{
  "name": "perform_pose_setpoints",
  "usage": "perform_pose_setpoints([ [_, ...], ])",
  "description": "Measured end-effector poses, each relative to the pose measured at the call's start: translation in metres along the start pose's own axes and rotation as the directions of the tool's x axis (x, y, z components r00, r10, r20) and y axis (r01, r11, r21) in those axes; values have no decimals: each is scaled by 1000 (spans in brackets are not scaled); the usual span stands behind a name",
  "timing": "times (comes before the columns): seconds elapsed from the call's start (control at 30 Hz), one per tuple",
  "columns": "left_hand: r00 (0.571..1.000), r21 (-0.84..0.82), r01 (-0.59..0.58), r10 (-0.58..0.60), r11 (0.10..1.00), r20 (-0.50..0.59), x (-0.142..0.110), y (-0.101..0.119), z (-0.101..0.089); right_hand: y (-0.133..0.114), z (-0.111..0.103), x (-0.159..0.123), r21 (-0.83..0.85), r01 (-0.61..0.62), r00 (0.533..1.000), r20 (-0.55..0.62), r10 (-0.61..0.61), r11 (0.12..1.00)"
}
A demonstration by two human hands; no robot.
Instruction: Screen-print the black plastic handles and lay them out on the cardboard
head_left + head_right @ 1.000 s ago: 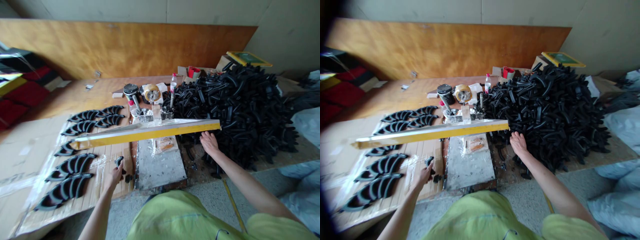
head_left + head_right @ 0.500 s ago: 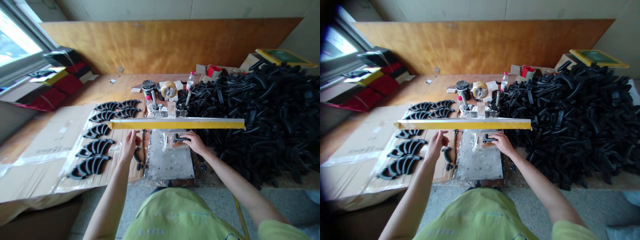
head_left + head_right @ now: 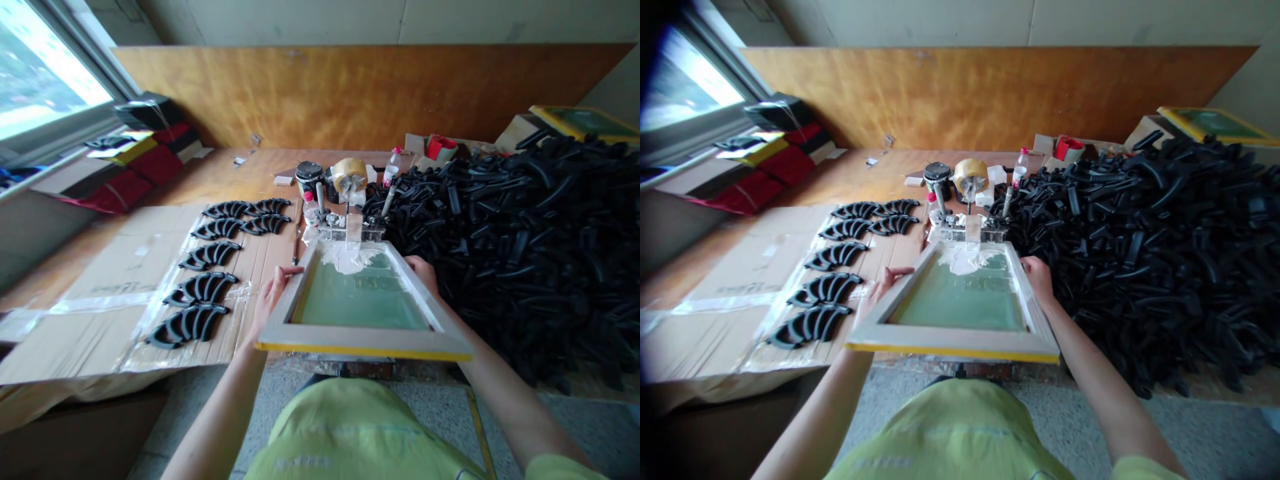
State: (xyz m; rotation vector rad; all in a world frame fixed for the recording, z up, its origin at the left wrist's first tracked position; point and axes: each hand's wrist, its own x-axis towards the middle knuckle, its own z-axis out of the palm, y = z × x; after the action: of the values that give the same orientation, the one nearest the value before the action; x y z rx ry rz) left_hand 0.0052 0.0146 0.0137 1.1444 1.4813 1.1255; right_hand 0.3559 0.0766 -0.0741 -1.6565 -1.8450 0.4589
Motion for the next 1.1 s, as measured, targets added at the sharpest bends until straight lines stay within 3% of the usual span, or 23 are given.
perform_pose_setpoints([
  [0.07,990,26,119,-120,993,71,-11,-25,-3,-6,-12,19,4,-5,991,-137,6,1000],
  [0.17,961,-85,240,-224,967,164,-15,-70,3,-39,-3,52,-95,188,960,-194,-204,978],
  [0.23,955,-130,263,-240,956,173,-13,-96,9,-65,16,70,-192,311,943,-57,-326,931],
  [0.3,959,-122,263,-245,957,142,-10,-113,14,-84,37,80,-278,355,935,130,-331,893],
  [0.43,959,-97,276,-268,956,93,-8,-124,19,-93,58,63,-375,436,886,340,-317,818],
  [0.5,956,-102,287,-278,952,97,-8,-126,18,-89,55,42,-329,561,811,401,-426,759],
  [0.63,959,-117,270,-255,956,124,-7,-133,17,-83,35,12,-117,756,601,515,-611,644],
  [0.7,962,-113,256,-242,960,129,-6,-134,16,-83,28,13,-39,764,558,541,-629,645],
  [0.73,962,-109,255,-241,961,131,-6,-135,16,-84,28,16,-32,745,577,533,-619,667],
  [0.83,960,-102,257,-242,961,141,-7,-133,15,-84,36,17,-111,657,710,421,-564,745],
  [0.87,960,-105,256,-240,961,143,-8,-132,14,-82,40,14,-133,648,732,382,-564,750],
  [0.9,960,-111,255,-238,961,144,-8,-130,14,-80,43,9,-136,655,731,361,-579,743],
  [1.0,957,-123,268,-250,956,144,-9,-126,15,-74,45,-3,-55,700,675,378,-633,713],
  [1.03,955,-123,276,-257,953,145,-9,-123,15,-75,44,-3,-33,693,674,384,-631,721],
  [1.1,950,-132,292,-272,947,151,-10,-113,14,-81,40,10,-38,645,719,370,-589,764],
])
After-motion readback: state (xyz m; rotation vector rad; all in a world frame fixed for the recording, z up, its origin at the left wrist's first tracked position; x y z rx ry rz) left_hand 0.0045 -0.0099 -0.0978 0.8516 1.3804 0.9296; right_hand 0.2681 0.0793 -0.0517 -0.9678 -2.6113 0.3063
